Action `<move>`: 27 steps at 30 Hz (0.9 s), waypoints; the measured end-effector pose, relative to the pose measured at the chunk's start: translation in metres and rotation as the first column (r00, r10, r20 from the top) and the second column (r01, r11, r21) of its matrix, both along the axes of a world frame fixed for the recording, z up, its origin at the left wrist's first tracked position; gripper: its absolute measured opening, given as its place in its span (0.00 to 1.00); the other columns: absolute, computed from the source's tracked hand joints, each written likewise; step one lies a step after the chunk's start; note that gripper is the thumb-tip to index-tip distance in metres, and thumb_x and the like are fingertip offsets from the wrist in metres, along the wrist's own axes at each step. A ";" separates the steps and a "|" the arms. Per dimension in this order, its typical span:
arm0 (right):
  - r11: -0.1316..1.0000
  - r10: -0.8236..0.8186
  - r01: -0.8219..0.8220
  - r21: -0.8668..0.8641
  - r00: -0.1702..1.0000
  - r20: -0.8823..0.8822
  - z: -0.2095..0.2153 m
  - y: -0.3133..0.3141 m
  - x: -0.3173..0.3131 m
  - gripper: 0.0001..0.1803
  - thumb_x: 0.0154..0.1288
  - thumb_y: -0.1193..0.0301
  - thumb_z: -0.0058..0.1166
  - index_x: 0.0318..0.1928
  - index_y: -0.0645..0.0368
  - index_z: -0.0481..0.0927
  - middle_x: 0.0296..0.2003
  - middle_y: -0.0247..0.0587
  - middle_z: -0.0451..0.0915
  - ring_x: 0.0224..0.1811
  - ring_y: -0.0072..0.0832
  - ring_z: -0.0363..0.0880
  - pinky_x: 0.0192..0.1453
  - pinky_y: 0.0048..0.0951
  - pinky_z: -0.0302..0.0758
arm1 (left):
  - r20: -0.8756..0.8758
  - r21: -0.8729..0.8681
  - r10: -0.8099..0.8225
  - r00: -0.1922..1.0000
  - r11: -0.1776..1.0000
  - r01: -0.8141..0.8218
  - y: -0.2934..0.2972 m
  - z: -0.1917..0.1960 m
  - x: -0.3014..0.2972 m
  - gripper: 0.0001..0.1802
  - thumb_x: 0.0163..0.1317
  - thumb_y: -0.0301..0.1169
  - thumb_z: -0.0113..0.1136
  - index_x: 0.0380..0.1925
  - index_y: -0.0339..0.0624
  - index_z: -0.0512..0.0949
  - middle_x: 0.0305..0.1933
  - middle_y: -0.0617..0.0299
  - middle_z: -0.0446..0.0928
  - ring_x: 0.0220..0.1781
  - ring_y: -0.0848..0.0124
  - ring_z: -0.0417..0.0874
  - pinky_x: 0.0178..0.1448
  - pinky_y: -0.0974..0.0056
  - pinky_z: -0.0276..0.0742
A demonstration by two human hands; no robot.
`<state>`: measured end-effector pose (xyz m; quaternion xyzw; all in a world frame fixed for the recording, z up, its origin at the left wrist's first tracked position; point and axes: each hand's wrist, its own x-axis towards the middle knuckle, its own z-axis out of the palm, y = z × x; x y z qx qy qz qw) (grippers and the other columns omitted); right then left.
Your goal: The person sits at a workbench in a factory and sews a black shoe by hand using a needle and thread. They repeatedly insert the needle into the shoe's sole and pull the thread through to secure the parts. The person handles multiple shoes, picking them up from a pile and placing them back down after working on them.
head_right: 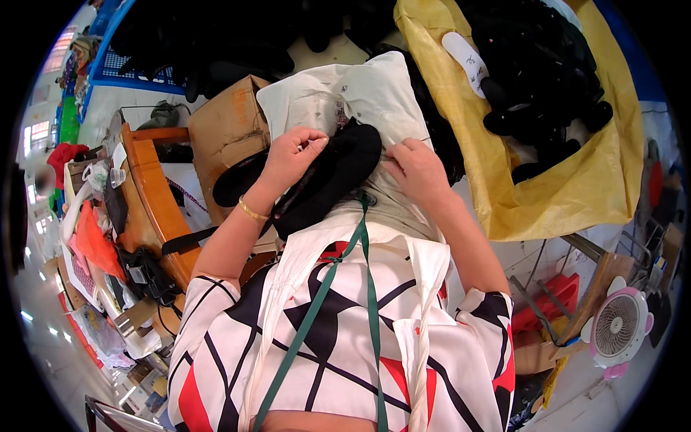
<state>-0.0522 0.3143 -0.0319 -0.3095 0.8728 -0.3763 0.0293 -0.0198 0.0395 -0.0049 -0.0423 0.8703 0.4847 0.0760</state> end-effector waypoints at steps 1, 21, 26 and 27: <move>0.999 -0.008 0.008 -0.031 1.000 -0.003 0.001 -0.003 0.003 0.07 0.58 0.72 0.64 0.36 0.59 0.80 0.30 0.43 0.75 0.34 0.41 0.77 0.37 0.38 0.75 | -0.002 -0.009 0.000 1.000 1.000 0.000 0.001 0.008 0.003 0.11 0.65 0.34 0.65 0.35 0.36 0.84 0.33 0.63 0.81 0.33 0.77 0.77 0.40 0.71 0.73; 0.998 0.050 -0.051 -0.046 0.999 -0.020 0.028 -0.064 0.004 0.03 0.62 0.73 0.56 0.36 0.55 0.77 0.25 0.42 0.75 0.31 0.41 0.79 0.30 0.40 0.74 | 0.373 0.369 -0.094 0.923 0.928 -0.055 0.010 0.005 0.016 0.07 0.70 0.32 0.57 0.32 0.42 0.76 0.24 0.69 0.74 0.22 0.84 0.71 0.24 0.74 0.67; 0.999 0.050 -0.047 0.026 0.989 -0.140 0.023 -0.074 -0.005 0.03 0.58 0.74 0.58 0.33 0.54 0.78 0.27 0.37 0.73 0.35 0.37 0.79 0.30 0.38 0.75 | 0.262 0.269 -0.026 0.965 0.962 -0.047 0.007 0.001 0.018 0.06 0.70 0.32 0.57 0.36 0.42 0.77 0.27 0.70 0.75 0.26 0.82 0.73 0.28 0.75 0.70; 0.998 0.053 -0.051 0.020 0.994 -0.099 0.021 -0.074 -0.005 0.02 0.58 0.74 0.58 0.33 0.54 0.78 0.27 0.37 0.73 0.35 0.37 0.79 0.30 0.38 0.75 | 0.307 0.294 0.024 0.951 0.948 -0.119 0.006 0.002 0.015 0.06 0.70 0.32 0.57 0.37 0.42 0.77 0.28 0.70 0.76 0.26 0.82 0.74 0.29 0.75 0.71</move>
